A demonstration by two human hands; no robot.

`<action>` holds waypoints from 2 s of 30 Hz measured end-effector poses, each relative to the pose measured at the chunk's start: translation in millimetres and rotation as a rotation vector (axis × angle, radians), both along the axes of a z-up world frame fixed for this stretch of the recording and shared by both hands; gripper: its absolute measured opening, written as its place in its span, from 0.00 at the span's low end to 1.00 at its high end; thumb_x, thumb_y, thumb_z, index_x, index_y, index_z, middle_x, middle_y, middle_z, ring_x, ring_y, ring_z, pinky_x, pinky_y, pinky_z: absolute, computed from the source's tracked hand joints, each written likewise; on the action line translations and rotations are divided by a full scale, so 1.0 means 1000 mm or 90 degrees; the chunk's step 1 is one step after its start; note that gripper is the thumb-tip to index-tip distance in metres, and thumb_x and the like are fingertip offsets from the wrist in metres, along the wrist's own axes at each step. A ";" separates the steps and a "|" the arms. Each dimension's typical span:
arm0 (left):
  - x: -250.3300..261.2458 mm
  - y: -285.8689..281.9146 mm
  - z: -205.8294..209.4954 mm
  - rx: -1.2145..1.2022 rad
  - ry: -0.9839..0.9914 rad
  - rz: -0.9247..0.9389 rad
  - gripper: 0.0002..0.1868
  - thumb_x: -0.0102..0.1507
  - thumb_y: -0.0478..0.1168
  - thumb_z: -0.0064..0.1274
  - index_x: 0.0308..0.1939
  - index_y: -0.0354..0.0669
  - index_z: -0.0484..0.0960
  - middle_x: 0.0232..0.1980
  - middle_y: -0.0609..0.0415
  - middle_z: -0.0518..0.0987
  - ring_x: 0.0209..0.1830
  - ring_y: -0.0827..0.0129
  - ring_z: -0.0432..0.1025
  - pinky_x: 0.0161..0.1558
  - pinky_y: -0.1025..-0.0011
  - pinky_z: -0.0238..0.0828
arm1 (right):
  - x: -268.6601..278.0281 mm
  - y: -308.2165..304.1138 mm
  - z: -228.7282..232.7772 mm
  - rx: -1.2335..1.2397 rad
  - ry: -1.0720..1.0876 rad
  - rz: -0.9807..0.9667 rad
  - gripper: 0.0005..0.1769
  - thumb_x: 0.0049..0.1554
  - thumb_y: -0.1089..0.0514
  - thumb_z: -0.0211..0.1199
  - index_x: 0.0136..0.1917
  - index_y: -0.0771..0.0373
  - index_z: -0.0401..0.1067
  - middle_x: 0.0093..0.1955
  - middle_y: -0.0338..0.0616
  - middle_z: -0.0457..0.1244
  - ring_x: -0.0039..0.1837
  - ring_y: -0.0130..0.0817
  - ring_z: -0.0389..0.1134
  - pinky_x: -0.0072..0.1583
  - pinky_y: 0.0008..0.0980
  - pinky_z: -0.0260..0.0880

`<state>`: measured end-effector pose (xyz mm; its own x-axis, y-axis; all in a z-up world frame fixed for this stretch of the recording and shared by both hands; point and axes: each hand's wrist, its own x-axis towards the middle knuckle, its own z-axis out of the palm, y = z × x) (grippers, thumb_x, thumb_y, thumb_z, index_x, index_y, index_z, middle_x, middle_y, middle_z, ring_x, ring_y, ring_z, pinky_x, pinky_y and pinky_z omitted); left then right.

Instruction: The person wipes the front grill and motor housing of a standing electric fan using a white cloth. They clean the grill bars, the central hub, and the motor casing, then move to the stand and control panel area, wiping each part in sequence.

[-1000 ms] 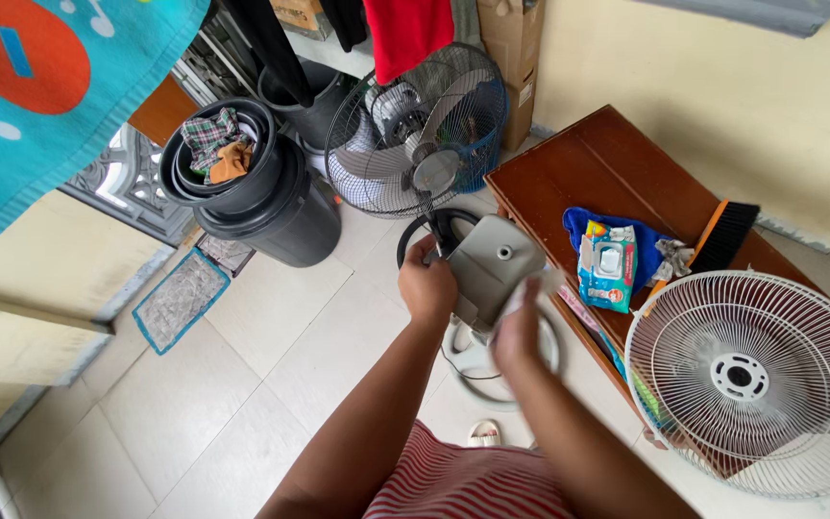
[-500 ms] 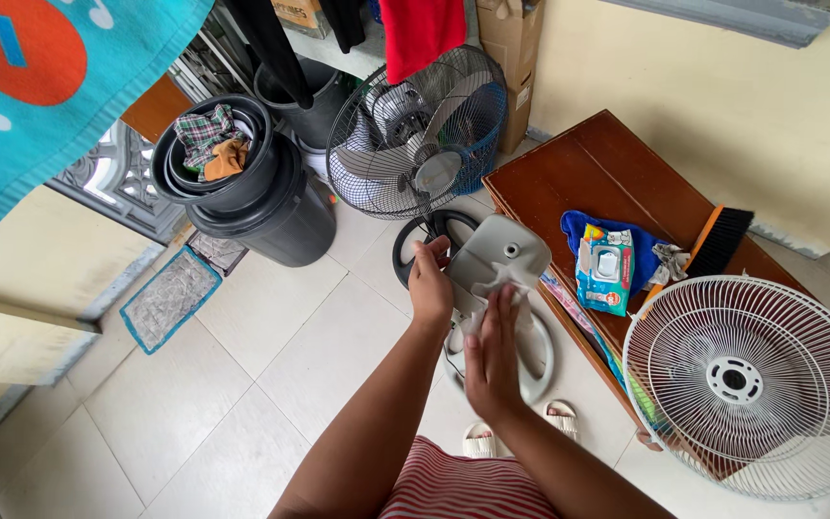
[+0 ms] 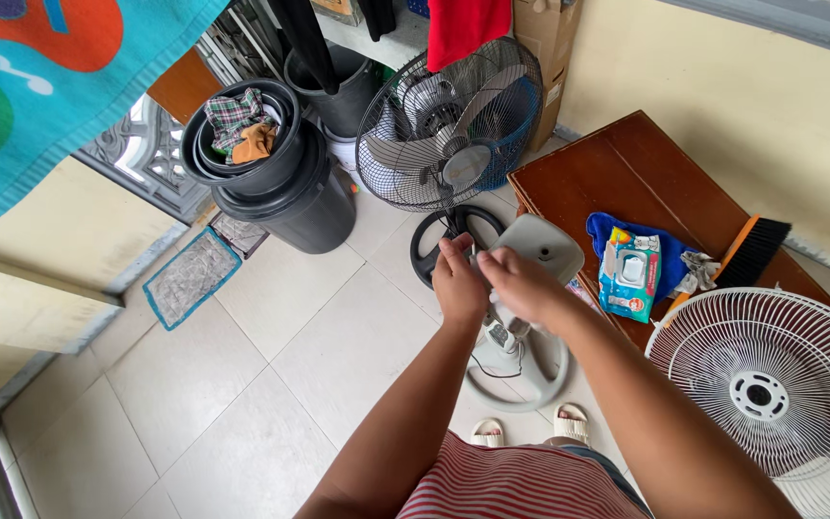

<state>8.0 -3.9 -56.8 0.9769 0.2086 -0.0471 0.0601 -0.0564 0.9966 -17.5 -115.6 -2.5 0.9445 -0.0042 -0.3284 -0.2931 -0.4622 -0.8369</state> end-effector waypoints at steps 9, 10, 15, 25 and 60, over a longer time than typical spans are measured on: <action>0.002 0.002 0.007 0.046 0.041 0.013 0.36 0.73 0.59 0.26 0.53 0.36 0.85 0.48 0.44 0.86 0.48 0.63 0.79 0.52 0.68 0.71 | 0.009 -0.002 -0.005 0.253 0.026 -0.041 0.22 0.65 0.40 0.49 0.61 0.57 0.68 0.54 0.43 0.67 0.54 0.28 0.65 0.55 0.29 0.66; 0.003 0.002 0.006 0.051 0.007 0.024 0.35 0.73 0.59 0.27 0.53 0.35 0.84 0.50 0.45 0.86 0.50 0.63 0.78 0.53 0.68 0.71 | 0.008 -0.005 -0.004 0.163 -0.001 -0.013 0.24 0.65 0.39 0.49 0.61 0.58 0.70 0.55 0.42 0.67 0.55 0.26 0.65 0.57 0.27 0.64; 0.000 -0.006 0.000 -0.021 0.053 0.017 0.33 0.73 0.58 0.28 0.55 0.36 0.82 0.51 0.46 0.85 0.50 0.59 0.79 0.52 0.66 0.74 | 0.016 -0.008 -0.004 0.091 0.083 -0.048 0.29 0.63 0.37 0.53 0.63 0.63 0.68 0.56 0.48 0.67 0.55 0.35 0.67 0.57 0.37 0.67; 0.009 -0.002 0.013 0.073 0.031 0.077 0.25 0.71 0.52 0.39 0.53 0.36 0.84 0.50 0.46 0.86 0.49 0.62 0.79 0.52 0.67 0.72 | -0.056 0.009 -0.013 -0.034 -0.210 -0.056 0.23 0.62 0.52 0.57 0.66 0.65 0.61 0.45 0.53 0.71 0.45 0.45 0.74 0.50 0.39 0.70; -0.008 0.002 0.012 0.065 0.056 0.038 0.24 0.71 0.50 0.39 0.57 0.38 0.80 0.41 0.48 0.84 0.38 0.67 0.78 0.46 0.69 0.72 | -0.096 -0.033 -0.035 -0.241 -0.540 0.179 0.30 0.63 0.51 0.54 0.73 0.71 0.60 0.70 0.62 0.62 0.72 0.56 0.62 0.72 0.48 0.58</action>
